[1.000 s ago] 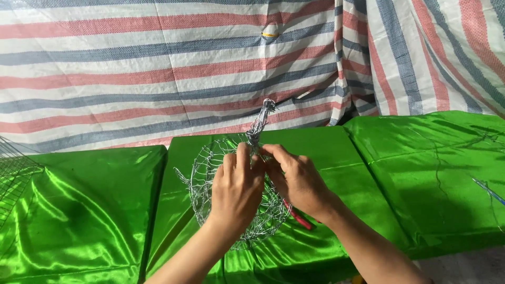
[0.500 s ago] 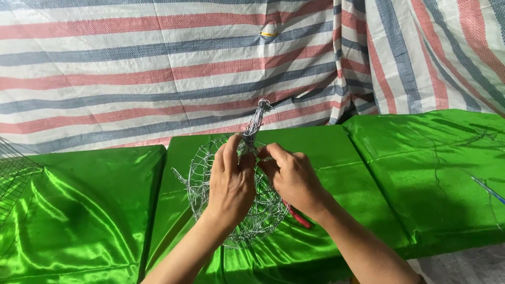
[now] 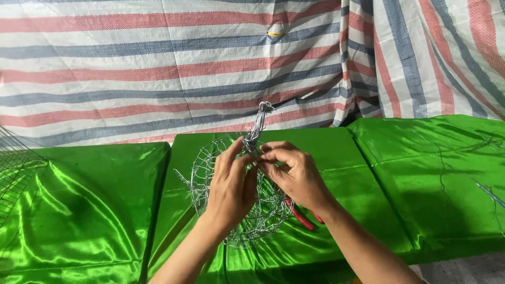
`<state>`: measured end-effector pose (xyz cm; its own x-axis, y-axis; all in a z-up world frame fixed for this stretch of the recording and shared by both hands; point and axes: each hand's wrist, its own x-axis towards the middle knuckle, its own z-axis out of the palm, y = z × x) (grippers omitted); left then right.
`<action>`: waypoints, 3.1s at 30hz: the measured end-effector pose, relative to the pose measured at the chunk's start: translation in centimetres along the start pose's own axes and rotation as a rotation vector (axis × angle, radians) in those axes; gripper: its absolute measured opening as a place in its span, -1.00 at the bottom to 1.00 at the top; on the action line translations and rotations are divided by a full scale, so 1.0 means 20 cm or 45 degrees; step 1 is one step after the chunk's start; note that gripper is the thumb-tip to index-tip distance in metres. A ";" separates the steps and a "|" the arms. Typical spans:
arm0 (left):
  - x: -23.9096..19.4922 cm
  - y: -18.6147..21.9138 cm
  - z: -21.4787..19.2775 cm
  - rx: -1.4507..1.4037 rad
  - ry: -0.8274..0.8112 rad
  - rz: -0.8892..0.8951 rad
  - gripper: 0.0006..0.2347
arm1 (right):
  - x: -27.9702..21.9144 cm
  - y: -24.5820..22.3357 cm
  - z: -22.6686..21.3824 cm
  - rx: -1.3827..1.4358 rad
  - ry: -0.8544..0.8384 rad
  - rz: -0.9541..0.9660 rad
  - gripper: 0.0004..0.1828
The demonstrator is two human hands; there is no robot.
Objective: Forming a wire mesh base by hand and using pliers to bend and shape the material.
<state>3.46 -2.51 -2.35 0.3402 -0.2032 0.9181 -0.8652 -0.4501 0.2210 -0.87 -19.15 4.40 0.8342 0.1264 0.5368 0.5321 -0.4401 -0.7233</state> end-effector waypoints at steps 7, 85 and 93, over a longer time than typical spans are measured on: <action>-0.09 0.07 -0.21 -0.063 -0.092 -0.237 -0.40 | -0.01 0.08 0.05 -0.083 0.066 -0.032 -0.93; -0.76 0.01 -0.16 -0.110 -0.078 -0.893 -0.42 | -0.53 0.50 0.28 -0.227 0.423 0.021 -0.11; -0.87 -0.02 -0.15 -0.307 -0.168 -1.094 -0.26 | -0.55 0.56 0.30 -0.372 0.414 -0.092 -0.25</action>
<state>-3.31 3.79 -17.44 0.9318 0.0144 0.3626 -0.3418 -0.3012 0.8902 -3.23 -20.16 -12.29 0.6826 -0.1000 0.7240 0.4848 -0.6794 -0.5509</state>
